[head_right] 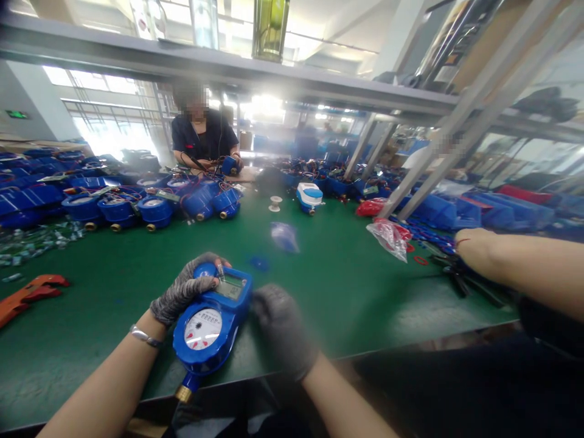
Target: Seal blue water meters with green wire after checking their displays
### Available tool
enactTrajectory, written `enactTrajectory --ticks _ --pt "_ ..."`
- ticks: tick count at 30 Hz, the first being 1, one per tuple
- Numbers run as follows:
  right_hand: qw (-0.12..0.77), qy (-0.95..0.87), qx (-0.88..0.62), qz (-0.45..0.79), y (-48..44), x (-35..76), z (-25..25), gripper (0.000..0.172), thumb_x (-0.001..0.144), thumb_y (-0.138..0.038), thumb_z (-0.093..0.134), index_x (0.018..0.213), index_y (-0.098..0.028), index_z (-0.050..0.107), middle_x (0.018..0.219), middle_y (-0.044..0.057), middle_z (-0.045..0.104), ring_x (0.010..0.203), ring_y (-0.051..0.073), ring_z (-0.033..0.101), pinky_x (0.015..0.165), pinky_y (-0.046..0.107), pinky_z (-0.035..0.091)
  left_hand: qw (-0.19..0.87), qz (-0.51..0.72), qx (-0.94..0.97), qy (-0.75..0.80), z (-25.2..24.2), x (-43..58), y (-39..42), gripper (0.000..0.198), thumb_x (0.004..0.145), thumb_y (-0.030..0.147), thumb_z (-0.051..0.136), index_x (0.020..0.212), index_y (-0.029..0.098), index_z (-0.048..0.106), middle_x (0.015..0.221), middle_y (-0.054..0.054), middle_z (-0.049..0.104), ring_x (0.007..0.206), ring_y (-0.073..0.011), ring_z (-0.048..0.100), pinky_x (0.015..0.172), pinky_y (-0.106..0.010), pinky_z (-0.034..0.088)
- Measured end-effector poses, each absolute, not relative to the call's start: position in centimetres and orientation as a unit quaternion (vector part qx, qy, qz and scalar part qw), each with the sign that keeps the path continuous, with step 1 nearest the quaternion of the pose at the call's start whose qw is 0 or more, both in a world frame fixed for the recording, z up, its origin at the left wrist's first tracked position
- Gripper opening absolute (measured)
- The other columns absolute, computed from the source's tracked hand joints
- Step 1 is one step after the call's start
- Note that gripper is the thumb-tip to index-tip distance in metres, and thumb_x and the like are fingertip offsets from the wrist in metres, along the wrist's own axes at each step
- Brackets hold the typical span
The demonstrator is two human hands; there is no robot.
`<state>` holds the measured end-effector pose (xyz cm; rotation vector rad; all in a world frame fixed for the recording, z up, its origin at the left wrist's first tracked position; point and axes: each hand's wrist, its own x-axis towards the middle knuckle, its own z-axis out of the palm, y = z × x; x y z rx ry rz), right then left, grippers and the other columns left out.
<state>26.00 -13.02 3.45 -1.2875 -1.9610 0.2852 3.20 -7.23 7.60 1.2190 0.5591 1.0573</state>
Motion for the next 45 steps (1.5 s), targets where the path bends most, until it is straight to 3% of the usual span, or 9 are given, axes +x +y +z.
enactTrajectory --ticks 8,13,23,30,38,45 --pt "0.400 -0.667 -0.549 0.307 -11.4 26.2 3.7 0.017 0.092 -0.032 0.058 0.086 -0.019 0.066 0.084 0.001 0.068 0.078 0.017 0.063 0.069 0.028 0.050 0.646 0.464 0.552 0.251 7.6 3.2 -7.1 0.030 0.072 0.026 0.074 0.097 0.018 0.059 0.107 -0.008 0.060 0.094 -0.0234 0.059 0.080 -0.035 0.051" --pt "0.402 -0.646 -0.548 0.348 -11.2 26.3 3.5 0.015 0.089 -0.033 0.061 0.086 -0.019 0.065 0.083 0.001 0.068 0.075 0.016 0.063 0.068 0.028 0.050 0.640 0.468 0.562 0.235 7.4 3.1 -6.8 0.029 0.071 0.026 0.075 0.095 0.018 0.061 0.106 -0.008 0.061 0.096 -0.0242 0.058 0.082 -0.036 0.050" --pt "0.412 -0.679 -0.567 0.221 -12.7 25.3 4.1 0.007 0.088 -0.021 0.060 0.084 -0.020 0.066 0.082 0.001 0.067 0.075 0.016 0.061 0.069 0.028 0.049 0.641 0.466 0.557 0.247 7.9 3.2 -7.0 0.031 0.070 0.028 0.077 0.095 0.018 0.061 0.105 -0.008 0.062 0.091 -0.0219 0.059 0.079 -0.033 0.050" --pt "0.410 -0.727 -0.543 0.094 -14.0 24.4 3.9 0.016 0.093 -0.022 0.054 0.100 -0.022 0.068 0.097 0.007 0.067 0.090 0.022 0.061 0.082 0.036 0.049 0.663 0.459 0.535 0.253 7.9 3.3 -7.2 0.033 0.069 0.029 0.079 0.095 0.019 0.061 0.108 -0.007 0.062 0.088 -0.0208 0.060 0.075 -0.031 0.051" --pt "0.445 -0.641 -0.577 0.239 -13.2 24.5 4.0 0.010 0.091 -0.025 0.058 0.090 -0.021 0.067 0.090 0.004 0.070 0.084 0.020 0.065 0.075 0.031 0.052 0.650 0.467 0.542 0.257 8.2 3.3 -7.3 0.033 0.069 0.030 0.079 0.094 0.019 0.062 0.105 -0.007 0.063 0.089 -0.0219 0.060 0.075 -0.032 0.051" --pt "0.428 -0.708 -0.555 0.087 -14.2 24.0 3.5 0.014 0.092 -0.022 0.054 0.097 -0.021 0.068 0.095 0.007 0.066 0.089 0.023 0.061 0.082 0.037 0.049 0.664 0.458 0.536 0.248 7.8 3.2 -7.2 0.033 0.069 0.030 0.079 0.093 0.019 0.060 0.109 -0.007 0.061 0.093 -0.0234 0.060 0.078 -0.033 0.051"
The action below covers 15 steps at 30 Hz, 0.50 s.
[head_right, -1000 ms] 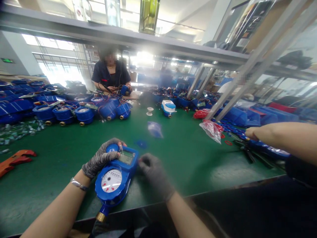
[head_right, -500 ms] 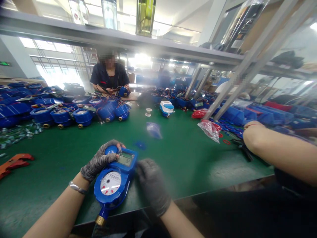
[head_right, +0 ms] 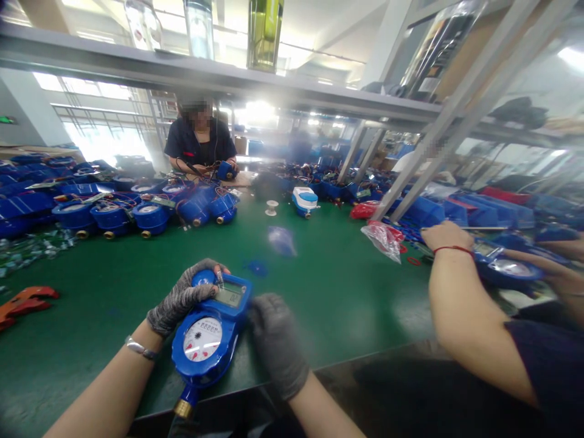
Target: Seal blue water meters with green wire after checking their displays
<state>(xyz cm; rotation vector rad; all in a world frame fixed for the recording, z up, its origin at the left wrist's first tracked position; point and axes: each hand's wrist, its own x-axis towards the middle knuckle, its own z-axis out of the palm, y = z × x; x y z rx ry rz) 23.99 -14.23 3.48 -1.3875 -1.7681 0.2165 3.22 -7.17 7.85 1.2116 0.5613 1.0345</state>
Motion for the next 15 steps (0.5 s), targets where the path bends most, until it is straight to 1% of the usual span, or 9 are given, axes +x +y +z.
enactTrajectory --ticks 2,5,8,12,15 --pt "0.434 -0.700 -0.559 0.095 -14.3 23.9 3.5 0.014 0.092 -0.022 0.053 0.096 -0.021 0.067 0.095 0.006 0.066 0.089 0.022 0.061 0.081 0.036 0.049 0.667 0.456 0.536 0.245 7.8 3.2 -7.2 0.033 0.069 0.030 0.079 0.093 0.019 0.060 0.110 -0.008 0.061 0.094 -0.0245 0.061 0.078 -0.034 0.052" --pt "0.451 -0.655 -0.578 0.180 -13.9 24.0 3.7 0.010 0.091 -0.023 0.056 0.090 -0.021 0.065 0.088 0.004 0.067 0.082 0.020 0.062 0.076 0.033 0.050 0.670 0.458 0.529 0.249 7.8 3.3 -7.3 0.033 0.070 0.030 0.079 0.095 0.019 0.060 0.111 -0.008 0.061 0.095 -0.0250 0.061 0.078 -0.034 0.052" --pt "0.457 -0.617 -0.589 0.253 -13.3 24.3 3.9 0.007 0.089 -0.025 0.059 0.088 -0.020 0.064 0.087 0.003 0.068 0.081 0.019 0.064 0.073 0.030 0.051 0.668 0.462 0.527 0.250 7.8 3.3 -7.3 0.033 0.070 0.030 0.079 0.094 0.019 0.060 0.111 -0.008 0.061 0.096 -0.0253 0.061 0.079 -0.034 0.052" --pt "0.447 -0.621 -0.580 0.278 -12.7 24.9 4.1 0.010 0.088 -0.027 0.060 0.086 -0.019 0.065 0.085 0.003 0.069 0.081 0.019 0.064 0.072 0.029 0.051 0.677 0.461 0.518 0.244 7.9 3.3 -7.3 0.034 0.069 0.030 0.080 0.094 0.019 0.061 0.111 -0.008 0.061 0.094 -0.0246 0.062 0.078 -0.034 0.052" --pt "0.429 -0.645 -0.572 0.269 -12.5 25.3 4.4 0.011 0.088 -0.026 0.059 0.084 -0.019 0.066 0.083 0.002 0.069 0.078 0.018 0.064 0.071 0.029 0.051 0.680 0.461 0.515 0.244 7.9 3.3 -7.3 0.034 0.068 0.030 0.081 0.094 0.019 0.061 0.110 -0.008 0.061 0.094 -0.0247 0.062 0.078 -0.034 0.052"
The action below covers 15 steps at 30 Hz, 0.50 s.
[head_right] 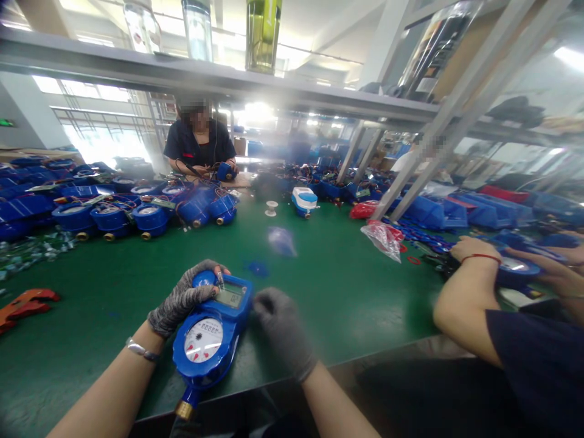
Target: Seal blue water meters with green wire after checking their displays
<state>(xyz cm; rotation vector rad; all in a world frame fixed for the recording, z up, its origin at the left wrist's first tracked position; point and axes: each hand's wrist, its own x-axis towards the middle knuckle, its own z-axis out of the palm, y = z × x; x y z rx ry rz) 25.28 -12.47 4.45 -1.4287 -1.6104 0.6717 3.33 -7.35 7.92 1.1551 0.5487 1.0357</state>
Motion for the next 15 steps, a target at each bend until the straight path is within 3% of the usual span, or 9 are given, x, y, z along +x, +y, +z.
enactTrajectory --ticks 6,11,13,15 --pt "0.361 -0.739 -0.550 0.144 -12.6 25.4 4.8 0.013 0.089 -0.017 0.057 0.087 -0.021 0.069 0.085 0.004 0.068 0.078 0.019 0.062 0.073 0.031 0.050 0.671 0.457 0.530 0.246 8.0 3.3 -7.3 0.035 0.068 0.031 0.081 0.094 0.019 0.060 0.110 -0.008 0.061 0.095 -0.0252 0.061 0.078 -0.034 0.052" --pt "0.309 -0.796 -0.520 -0.014 -14.1 25.1 4.1 0.023 0.091 -0.013 0.051 0.103 -0.020 0.069 0.096 0.010 0.067 0.088 0.024 0.060 0.080 0.037 0.051 0.673 0.457 0.528 0.244 8.1 3.5 -7.4 0.034 0.068 0.031 0.080 0.094 0.019 0.061 0.110 -0.008 0.061 0.094 -0.0249 0.061 0.078 -0.034 0.052" --pt "0.310 -0.801 -0.512 -0.006 -14.5 25.4 4.0 0.024 0.092 -0.015 0.050 0.107 -0.019 0.068 0.101 0.012 0.068 0.092 0.025 0.061 0.084 0.038 0.051 0.675 0.459 0.526 0.240 8.1 3.6 -7.4 0.035 0.067 0.031 0.082 0.094 0.019 0.062 0.109 -0.008 0.061 0.093 -0.0241 0.061 0.077 -0.033 0.052" --pt "0.335 -0.780 -0.523 0.078 -14.3 25.9 4.2 0.023 0.093 -0.021 0.051 0.107 -0.020 0.069 0.102 0.010 0.069 0.093 0.024 0.063 0.084 0.037 0.052 0.677 0.462 0.521 0.238 8.2 3.6 -7.5 0.036 0.066 0.030 0.082 0.093 0.019 0.062 0.108 -0.008 0.062 0.092 -0.0237 0.061 0.077 -0.033 0.052"
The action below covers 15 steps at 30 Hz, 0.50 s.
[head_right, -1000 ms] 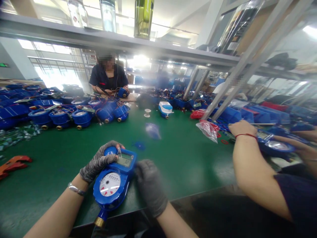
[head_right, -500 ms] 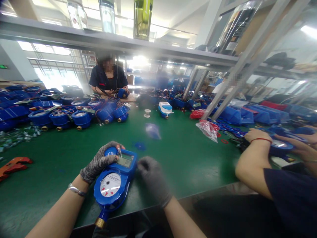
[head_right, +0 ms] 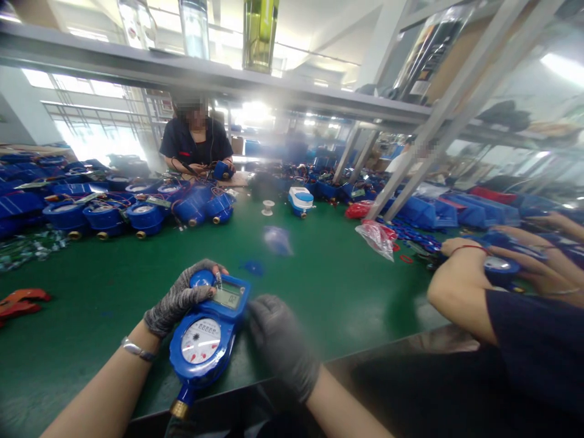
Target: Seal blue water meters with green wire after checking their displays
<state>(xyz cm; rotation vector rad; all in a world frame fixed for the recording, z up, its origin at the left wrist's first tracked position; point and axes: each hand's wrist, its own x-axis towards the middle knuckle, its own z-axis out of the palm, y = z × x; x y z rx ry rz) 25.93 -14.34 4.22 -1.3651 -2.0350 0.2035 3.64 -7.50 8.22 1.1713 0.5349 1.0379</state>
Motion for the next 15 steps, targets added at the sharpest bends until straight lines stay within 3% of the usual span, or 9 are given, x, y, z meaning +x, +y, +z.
enactTrajectory --ticks 4,7,10,15 --pt "0.388 -0.625 -0.539 0.410 -12.9 26.5 4.7 0.027 0.091 -0.041 0.055 0.094 -0.019 0.069 0.085 0.005 0.071 0.074 0.017 0.066 0.065 0.028 0.053 0.691 0.461 0.500 0.244 8.3 3.7 -7.7 0.034 0.067 0.028 0.081 0.094 0.019 0.062 0.111 -0.008 0.060 0.097 -0.0257 0.061 0.081 -0.035 0.053" --pt "0.362 -0.512 -0.504 0.593 -11.8 26.1 4.6 0.040 0.087 -0.053 0.057 0.078 -0.015 0.065 0.063 0.002 0.065 0.052 0.013 0.059 0.049 0.023 0.047 0.697 0.460 0.490 0.251 8.2 3.6 -7.8 0.034 0.067 0.026 0.080 0.095 0.020 0.062 0.112 -0.008 0.059 0.101 -0.0272 0.060 0.082 -0.036 0.053" --pt "0.344 -0.477 -0.506 0.630 -11.4 25.7 4.2 0.046 0.086 -0.056 0.054 0.069 -0.014 0.063 0.054 -0.001 0.058 0.043 0.010 0.053 0.044 0.020 0.042 0.694 0.454 0.498 0.252 8.0 3.5 -7.7 0.034 0.068 0.026 0.080 0.095 0.020 0.061 0.112 -0.008 0.058 0.103 -0.0277 0.059 0.082 -0.036 0.053" --pt "0.355 -0.513 -0.499 0.602 -11.1 25.8 3.8 0.032 0.083 -0.046 0.060 0.073 -0.015 0.061 0.061 -0.003 0.059 0.049 0.009 0.053 0.044 0.019 0.039 0.685 0.450 0.513 0.254 8.0 3.6 -7.7 0.035 0.068 0.028 0.080 0.096 0.021 0.061 0.111 -0.008 0.057 0.103 -0.0271 0.058 0.083 -0.037 0.053"
